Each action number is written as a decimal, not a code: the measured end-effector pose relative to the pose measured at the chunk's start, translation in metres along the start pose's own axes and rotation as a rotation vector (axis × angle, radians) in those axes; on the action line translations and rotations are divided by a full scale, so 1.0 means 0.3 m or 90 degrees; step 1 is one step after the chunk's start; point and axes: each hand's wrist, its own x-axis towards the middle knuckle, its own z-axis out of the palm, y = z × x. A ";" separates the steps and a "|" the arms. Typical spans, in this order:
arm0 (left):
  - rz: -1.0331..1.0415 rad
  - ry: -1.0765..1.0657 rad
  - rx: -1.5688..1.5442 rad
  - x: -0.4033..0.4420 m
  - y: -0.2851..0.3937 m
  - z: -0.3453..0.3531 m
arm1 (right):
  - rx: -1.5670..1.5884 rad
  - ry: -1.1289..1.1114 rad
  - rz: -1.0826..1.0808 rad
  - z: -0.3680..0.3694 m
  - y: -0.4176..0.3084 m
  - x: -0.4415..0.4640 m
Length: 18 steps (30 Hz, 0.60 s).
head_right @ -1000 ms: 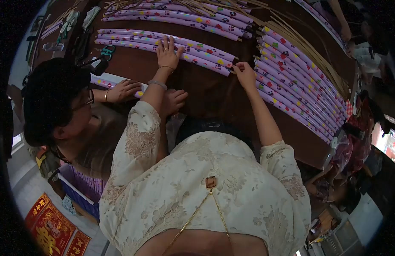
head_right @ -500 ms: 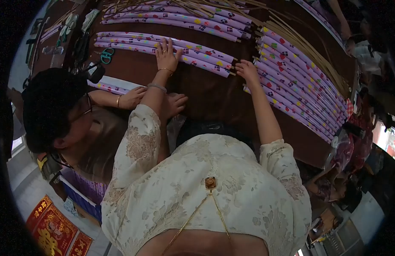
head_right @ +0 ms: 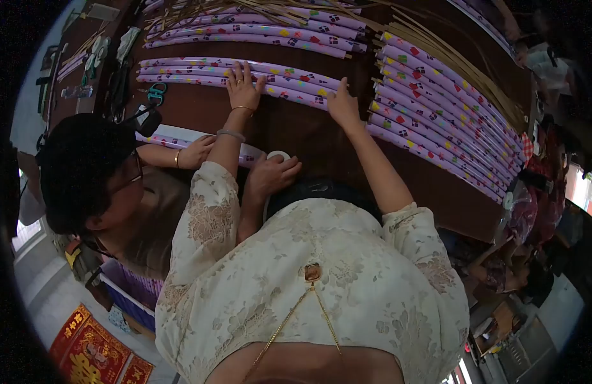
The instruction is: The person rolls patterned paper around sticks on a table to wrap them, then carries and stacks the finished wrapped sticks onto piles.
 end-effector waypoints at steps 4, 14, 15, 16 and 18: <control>-0.035 -0.073 -0.064 -0.009 0.064 -0.113 | 0.029 0.055 -0.124 0.021 -0.031 -0.082; -0.025 -0.075 -0.022 -0.002 0.035 -0.069 | 0.555 -0.136 0.265 -0.126 0.158 -0.013; -0.032 -0.088 -0.011 0.000 0.037 -0.071 | 0.574 -0.173 0.259 -0.141 0.152 -0.015; -0.029 -0.087 -0.012 0.002 0.039 -0.074 | 0.576 -0.170 0.258 -0.141 0.155 -0.005; -0.034 -0.092 -0.018 0.000 0.039 -0.076 | 0.574 -0.233 0.224 -0.135 0.161 0.019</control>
